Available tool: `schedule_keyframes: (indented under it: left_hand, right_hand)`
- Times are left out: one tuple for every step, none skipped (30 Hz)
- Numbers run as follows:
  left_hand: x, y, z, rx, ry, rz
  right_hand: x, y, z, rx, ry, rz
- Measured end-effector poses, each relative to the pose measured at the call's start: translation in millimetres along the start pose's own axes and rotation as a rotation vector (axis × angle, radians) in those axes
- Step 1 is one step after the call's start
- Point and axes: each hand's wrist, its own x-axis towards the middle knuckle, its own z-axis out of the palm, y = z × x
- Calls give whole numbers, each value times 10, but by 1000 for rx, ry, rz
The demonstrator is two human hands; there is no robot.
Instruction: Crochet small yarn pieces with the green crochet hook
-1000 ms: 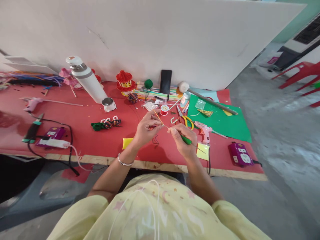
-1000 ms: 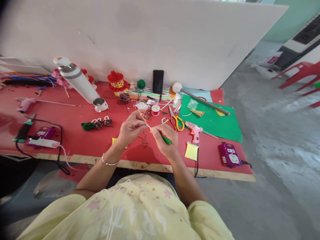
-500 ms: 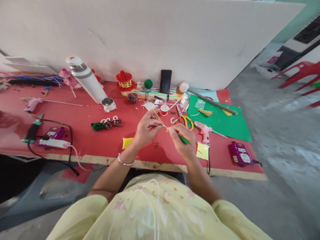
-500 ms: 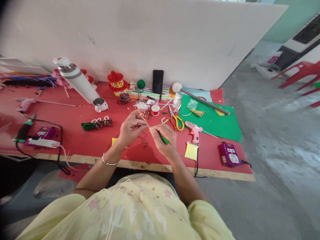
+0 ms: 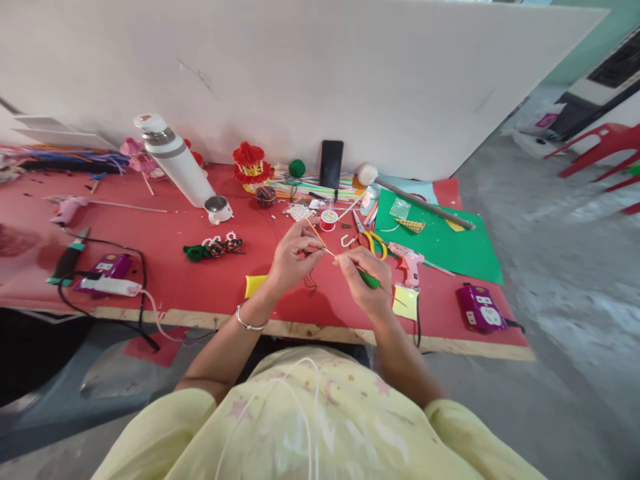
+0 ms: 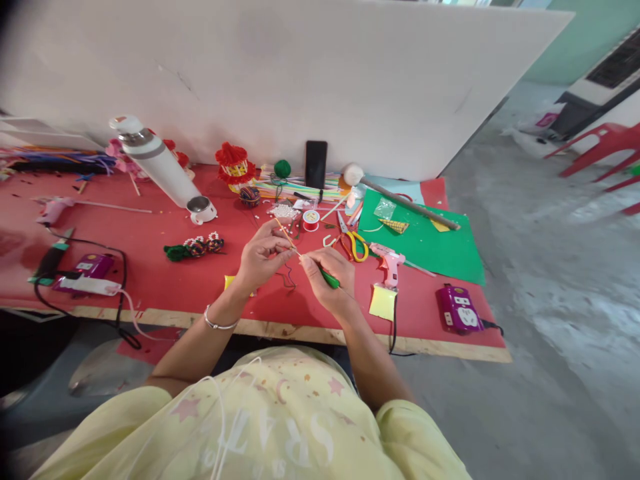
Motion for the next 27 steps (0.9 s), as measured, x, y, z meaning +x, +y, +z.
schedule_keyframes:
  left_hand:
    - [0, -1, 1, 1, -5, 1]
    - [-1, -2, 2, 4, -7, 3]
    - [-2, -3, 4, 6, -7, 6]
    - [-2, -2, 6, 9, -7, 10]
    - [-3, -1, 8, 12, -9, 14]
    - [-4, 2, 9, 17, -12, 17]
    - [-5, 6, 10, 23, -15, 19]
    - [-6, 11, 11, 31, -16, 24]
    - [-6, 16, 11, 40, -15, 30]
    - [-6, 22, 12, 50, -12, 36]
    - [-6, 27, 13, 58, -7, 43]
    - [-5, 30, 14, 64, -1, 51]
    - [-5, 33, 16, 69, 5, 58]
    - [-5, 33, 18, 74, 10, 63]
    - [-4, 32, 20, 77, 14, 66]
    - [-5, 30, 21, 79, 17, 67]
    - [-5, 26, 23, 81, 19, 66]
    - [-6, 21, 25, 82, 20, 62]
    - [-8, 16, 26, 81, 20, 58]
    - [-9, 11, 27, 78, 20, 56]
    - [-11, 5, 27, 74, 21, 56]
    - [-12, 1, 26, 69, 22, 56]
    - [-13, -3, 24, 62, 21, 55]
    - [-13, -4, 22, 56, 20, 51]
    - [-13, -3, 20, 51, 20, 42]
    - [-12, 1, 19, 48, 19, 29]
    - [-10, 7, 19, 46, 17, 16]
  right_hand:
    - [-2, 2, -2, 2, -4, -2]
    - [-3, 4, -2, 3, -10, -1]
    - [-5, 5, -2, 2, -16, 2]
    - [-6, 6, -1, 0, -21, 7]
    - [-7, 7, 0, -4, -23, 12]
    - [-6, 6, 2, -6, -21, 16]
    - [-5, 5, 5, -7, -16, 17]
    - [-4, 4, 7, -6, -9, 16]
    - [-3, 3, 8, -5, -2, 14]
    - [-2, 3, 9, -5, 3, 13]
    - [-2, 4, 9, -5, 7, 11]
    - [-2, 6, 8, -8, 6, 8]
    - [-4, 9, 7, -11, 2, 5]
    - [-7, 13, 6, -14, -2, 3]
    - [-11, 18, 6, -17, -3, 1]
    - [-14, 23, 6, -20, -3, 1]
    - [-18, 27, 6, -22, 0, 2]
    - [-21, 31, 8, -23, 3, 5]
    - [-23, 34, 10, -24, 5, 8]
    - [-25, 37, 12, -23, 4, 9]
    - [-27, 40, 15, -19, 1, 9]
    - [-29, 44, 18, -12, -4, 9]
    - [-31, 50, 21, -5, -7, 10]
    - [-33, 57, 24, 2, -9, 13]
    - [-36, 66, 27, 7, -8, 14]
    - [-39, 77, 30, 10, -6, 14]
    - [-42, 91, 35, 10, -4, 9]
